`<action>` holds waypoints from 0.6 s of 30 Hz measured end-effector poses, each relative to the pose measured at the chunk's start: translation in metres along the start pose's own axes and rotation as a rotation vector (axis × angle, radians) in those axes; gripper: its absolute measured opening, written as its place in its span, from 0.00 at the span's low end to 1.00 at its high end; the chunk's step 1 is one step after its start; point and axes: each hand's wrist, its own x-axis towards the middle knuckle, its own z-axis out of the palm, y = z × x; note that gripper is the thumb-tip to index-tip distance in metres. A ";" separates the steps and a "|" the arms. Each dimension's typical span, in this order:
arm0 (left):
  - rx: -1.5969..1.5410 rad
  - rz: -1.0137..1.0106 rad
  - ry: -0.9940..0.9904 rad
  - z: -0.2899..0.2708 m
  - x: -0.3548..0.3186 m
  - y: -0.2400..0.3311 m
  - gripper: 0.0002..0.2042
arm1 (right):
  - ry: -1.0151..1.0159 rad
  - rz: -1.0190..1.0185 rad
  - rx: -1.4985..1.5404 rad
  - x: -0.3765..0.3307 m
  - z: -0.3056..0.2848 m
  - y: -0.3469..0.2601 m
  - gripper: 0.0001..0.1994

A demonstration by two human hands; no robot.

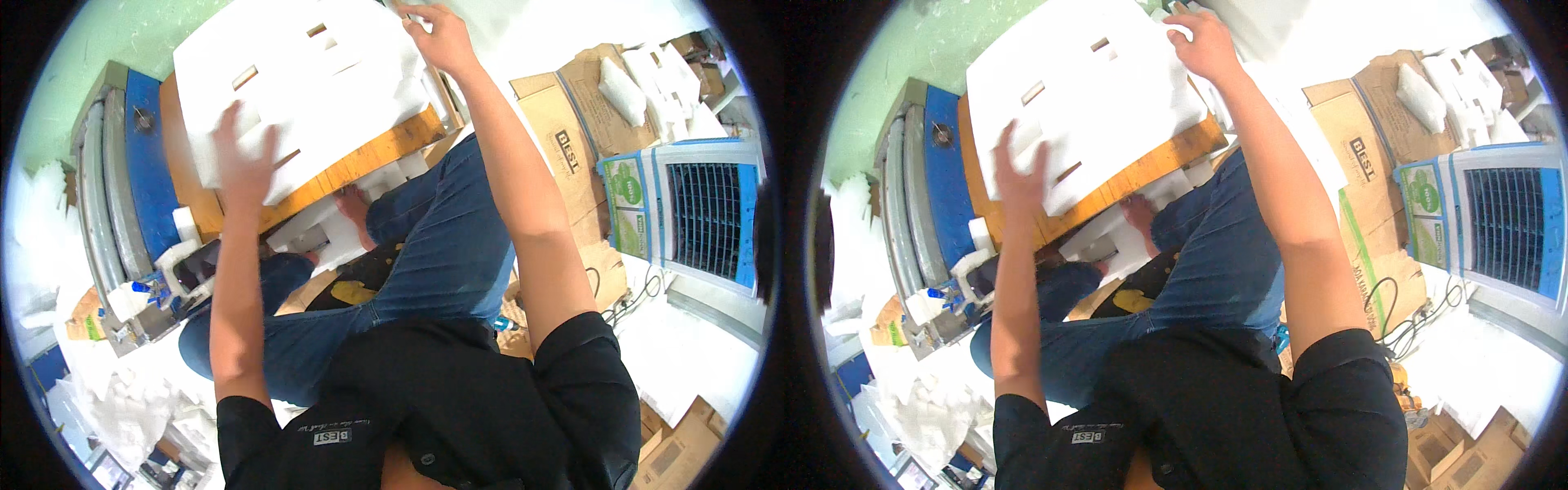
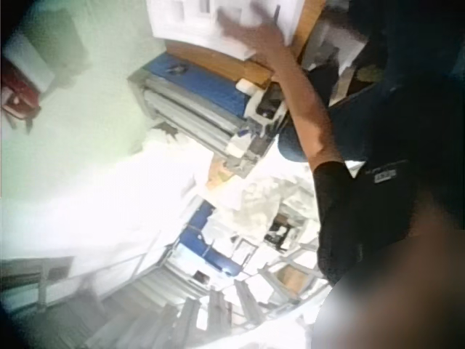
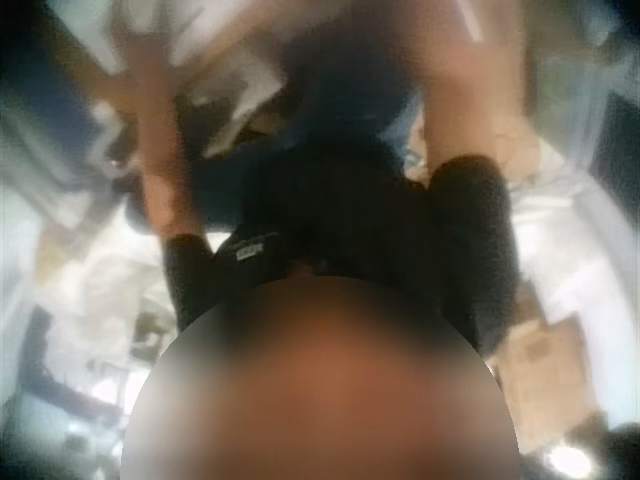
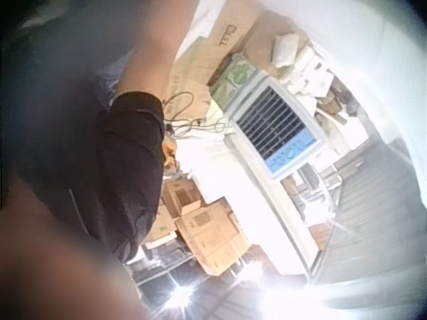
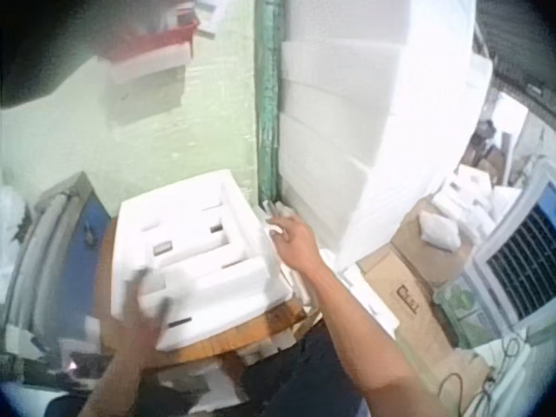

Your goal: The person sits on the floor and assembles white foam pieces into a larger structure. They pick up individual foam strips, align them into slots on a base piece, and press them into place. The person repeatedly handles foam components, fitting them together by hand.

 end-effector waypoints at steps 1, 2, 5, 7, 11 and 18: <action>0.023 0.017 -0.128 0.016 0.011 0.023 0.32 | -0.064 0.158 0.057 0.004 0.000 0.009 0.17; 0.110 0.073 -0.199 0.037 0.021 0.042 0.33 | -0.083 0.160 0.083 0.003 0.006 0.019 0.17; 0.119 0.179 -0.253 0.090 0.045 0.075 0.29 | -0.133 0.209 0.201 -0.003 0.029 0.029 0.18; 0.176 0.226 -0.232 0.109 0.055 0.091 0.28 | -0.144 0.314 0.309 -0.008 0.028 0.023 0.19; 0.186 0.106 -0.401 0.123 0.068 0.083 0.27 | -0.081 0.244 0.256 -0.007 0.036 0.027 0.19; 0.313 0.029 -0.426 0.130 0.072 0.088 0.25 | -0.020 0.198 0.213 -0.002 0.057 0.038 0.19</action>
